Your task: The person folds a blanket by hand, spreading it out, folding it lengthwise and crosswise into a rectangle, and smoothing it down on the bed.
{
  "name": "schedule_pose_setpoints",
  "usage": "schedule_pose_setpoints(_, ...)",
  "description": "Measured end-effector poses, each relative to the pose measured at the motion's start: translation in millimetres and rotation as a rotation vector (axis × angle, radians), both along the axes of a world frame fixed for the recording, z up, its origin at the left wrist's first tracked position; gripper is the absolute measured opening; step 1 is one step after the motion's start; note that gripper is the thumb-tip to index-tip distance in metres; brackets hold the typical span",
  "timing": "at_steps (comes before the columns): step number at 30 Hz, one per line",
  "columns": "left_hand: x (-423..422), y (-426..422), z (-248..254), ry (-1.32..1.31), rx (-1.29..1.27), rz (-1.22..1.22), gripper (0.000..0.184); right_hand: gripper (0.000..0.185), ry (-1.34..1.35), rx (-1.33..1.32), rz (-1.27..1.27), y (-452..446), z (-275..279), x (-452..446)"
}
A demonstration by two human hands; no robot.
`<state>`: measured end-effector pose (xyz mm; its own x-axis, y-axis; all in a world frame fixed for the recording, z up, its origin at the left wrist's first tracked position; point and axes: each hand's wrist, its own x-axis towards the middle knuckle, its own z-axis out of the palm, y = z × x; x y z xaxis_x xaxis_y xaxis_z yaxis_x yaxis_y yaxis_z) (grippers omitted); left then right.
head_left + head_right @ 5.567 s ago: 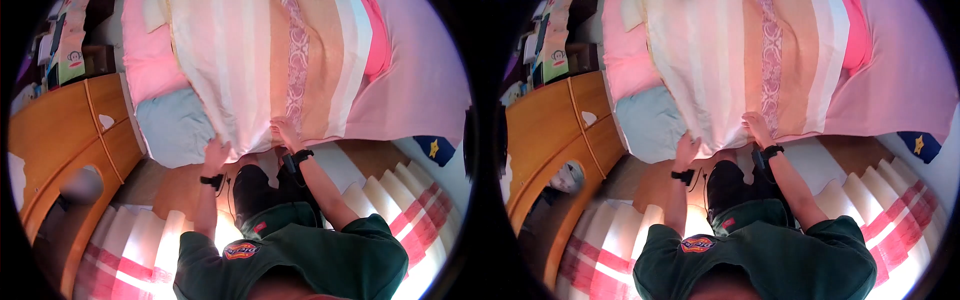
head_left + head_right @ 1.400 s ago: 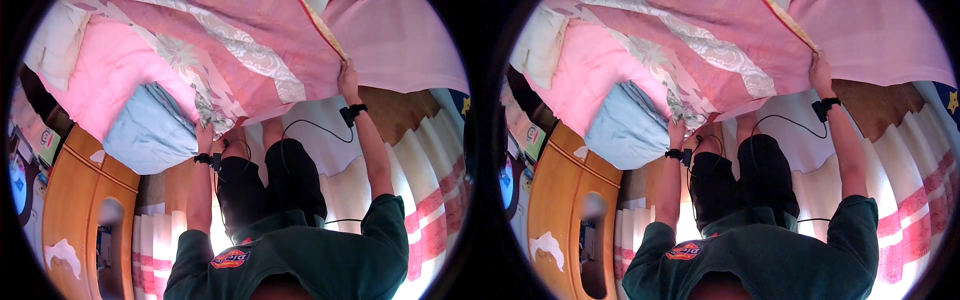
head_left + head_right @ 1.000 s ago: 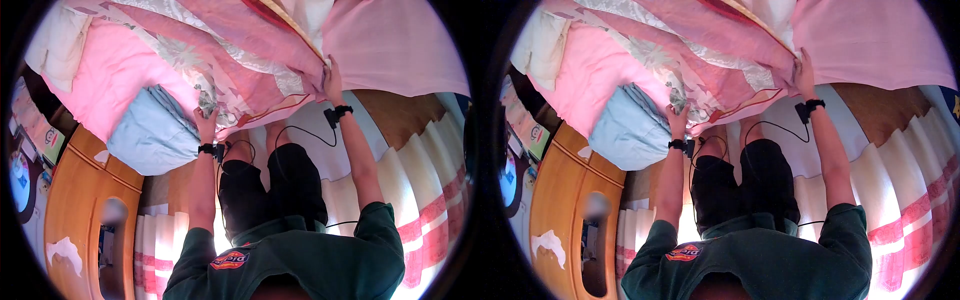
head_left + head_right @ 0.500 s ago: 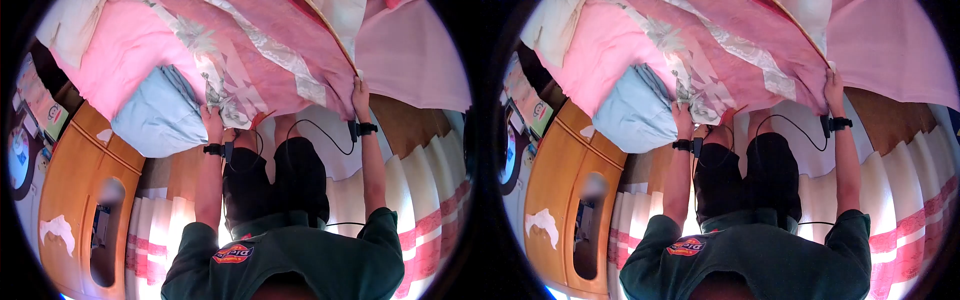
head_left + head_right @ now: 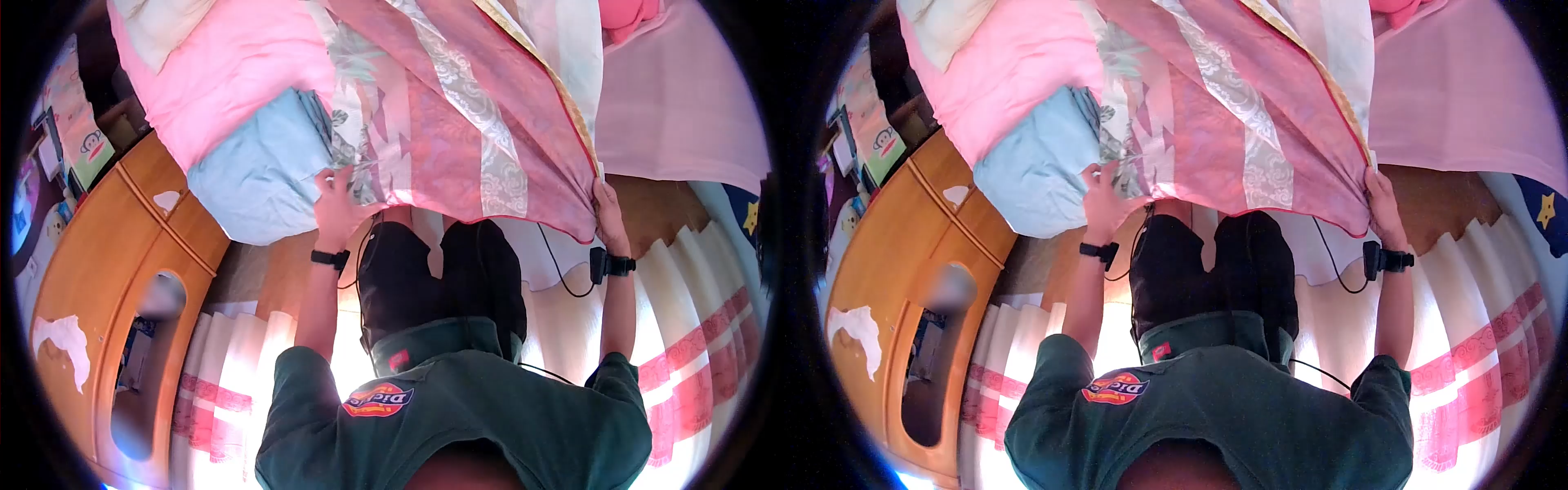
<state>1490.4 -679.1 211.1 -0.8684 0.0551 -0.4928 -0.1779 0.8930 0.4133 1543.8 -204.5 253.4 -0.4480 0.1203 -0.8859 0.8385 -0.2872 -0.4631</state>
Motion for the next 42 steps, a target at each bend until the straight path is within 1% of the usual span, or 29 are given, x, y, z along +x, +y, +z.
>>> schedule_pose_setpoints(2, 4.1, 0.9, -8.3, -0.129, -0.091, -0.114, 0.051, 0.04, 0.02, 0.04, -0.026, -5.5, 17.1, -3.3)
schedule_pose_setpoints(3, 6.6, -1.2, -11.1, -0.115, -0.08, -0.108, 0.051, 0.04, 0.016, 0.027, 0.001, -3.7, 21.9, -2.1)
schedule_pose_setpoints(5, 12.4, -6.0, -18.0, -0.184, -0.022, -0.118, 0.052, 0.041, 0.028, 0.029, 0.037, -2.0, 33.3, -3.8)
schedule_pose_setpoints(7, 19.5, -18.7, -22.1, -0.144, 0.045, -0.14, 0.051, 0.038, 0.043, 0.141, 0.05, -5.9, 46.4, -9.0)
schedule_pose_setpoints(8, 21.6, -27.3, -22.3, -0.115, 0.097, -0.17, 0.05, 0.038, 0.056, 0.147, 0.056, -7.8, 50.5, -10.9)
schedule_pose_setpoints(9, 19.9, -34.4, -15.8, -0.102, 0.1, -0.163, 0.05, 0.037, 0.067, 0.215, 0.048, -8.6, 54.2, -12.1)
schedule_pose_setpoints(11, 20.3, -48.3, -0.1, 0.024, 0.251, -0.16, 0.049, 0.034, 0.09, 0.344, 0.031, -6.0, 56.5, -12.1)
schedule_pose_setpoints(12, 14.8, -49.9, 17.1, 0.052, 0.263, -0.131, 0.049, 0.036, 0.091, 0.41, 0.081, -6.5, 58.8, -16.4)
schedule_pose_setpoints(13, 14.0, -56.1, 22.8, 0.066, 0.262, -0.124, 0.049, 0.036, 0.106, 0.409, 0.087, -8.8, 61.5, -19.1)
schedule_pose_setpoints(15, 9.7, -66.9, 37.1, 0.322, 0.273, -0.129, 0.051, 0.039, 0.098, 0.367, -0.043, -20.3, 75.2, -28.3)
schedule_pose_setpoints(16, 10.8, -66.4, 47.6, 0.273, 0.291, 0.031, 0.049, 0.039, 0.114, 0.367, -0.039, -26.2, 83.3, -34.1)
schedule_pose_setpoints(17, 9.4, -68.4, 54.9, 0.284, 0.29, 0.035, 0.049, 0.041, 0.121, 0.38, -0.06, -32.0, 88.9, -37.2)
schedule_pose_setpoints(20, -5.3, -66.5, 94.1, 0.586, 0.497, 0.248, 0.042, 0.044, 0.158, 0.378, -0.131, -62.5, 127.2, -56.2)
schedule_pose_setpoints(22, -8.5, -69.2, 122.1, 0.593, 0.517, 0.261, 0.041, 0.045, 0.191, 0.355, -0.18, -73.1, 140.8, -60.2)
schedule_pose_setpoints(23, -8.6, -72.5, 132.0, 0.585, 0.538, 0.266, 0.04, 0.046, 0.167, 0.24, -0.266, -72.1, 139.2, -56.3)
schedule_pose_setpoints(24, -1.5, -75.1, 123.9, 0.504, 0.55, 0.282, 0.036, 0.047, 0.141, 0.125, -0.352, -68.6, 134.2, -50.2)
schedule_pose_setpoints(25, 7.2, -80.6, 110.1, 0.52, 0.549, 0.283, 0.036, 0.047, 0.155, 0.12, -0.348, -62.5, 123.4, -39.3)
schedule_pose_setpoints(27, 29.1, -93.0, 76.6, 0.138, 0.398, -0.043, 0.028, 0.046, 0.109, 0.413, -0.003, -47.5, 86.1, -7.8)
schedule_pose_setpoints(28, 42.7, -97.4, 60.3, 0.142, 0.394, -0.045, 0.028, 0.046, 0.113, 0.41, -0.004, -43.8, 74.0, 3.6)
schedule_pose_setpoints(30, 57.5, -103.8, 37.3, -0.029, 0.431, -0.111, 0.021, 0.048, -0.099, 0.534, 0.426, -37.5, 51.8, 19.5)
schedule_pose_setpoints(31, 47.1, -102.9, 42.0, -0.016, 0.432, -0.121, 0.021, 0.048, -0.087, 0.539, 0.416, -31.7, 35.4, 22.1)
schedule_pose_setpoints(33, 31.2, -99.6, 60.0, -0.03, 0.347, -0.079, 0.019, 0.05, 0.054, 0.795, 0.454, -22.5, 9.3, 24.6)
schedule_pose_setpoints(34, 25.4, -102.2, 65.2, 0.086, 0.354, -0.033, 0.019, 0.052, 0.034, 0.757, 0.35, -32.1, 27.4, 10.2)
schedule_pose_setpoints(35, 21.8, -104.8, 71.8, 0.091, 0.349, -0.037, 0.019, 0.052, 0.04, 0.752, 0.345, -40.8, 39.8, -1.6)
schedule_pose_setpoints(37, 9.7, -102.9, 87.4, 0.104, 0.326, -0.061, 0.019, 0.051, 0.105, 0.686, 0.015, -50.3, 52.3, -15.9)
schedule_pose_setpoints(38, 12.8, -102.5, 82.2, 0.102, 0.329, -0.071, 0.019, 0.051, 0.219, 0.707, 0.02, -56.4, 54.1, -14.9)
schedule_pose_setpoints(39, 20.7, -100.9, 70.1, 0.045, 0.324, -0.111, 0.018, 0.051, 0.214, 0.711, 0.015, -49.2, 45.5, -8.5)
schedule_pose_setpoints(41, 33.5, -96.7, 40.2, -0.002, 0.316, -0.148, 0.018, 0.047, 0.276, 0.936, 0.372, -21.9, -0.5, 5.6)
schedule_pose_setpoints(42, 42.7, -94.7, 23.3, 0.011, 0.322, -0.161, 0.018, 0.046, 0.31, 0.99, 0.439, -15.9, -17.3, 11.8)
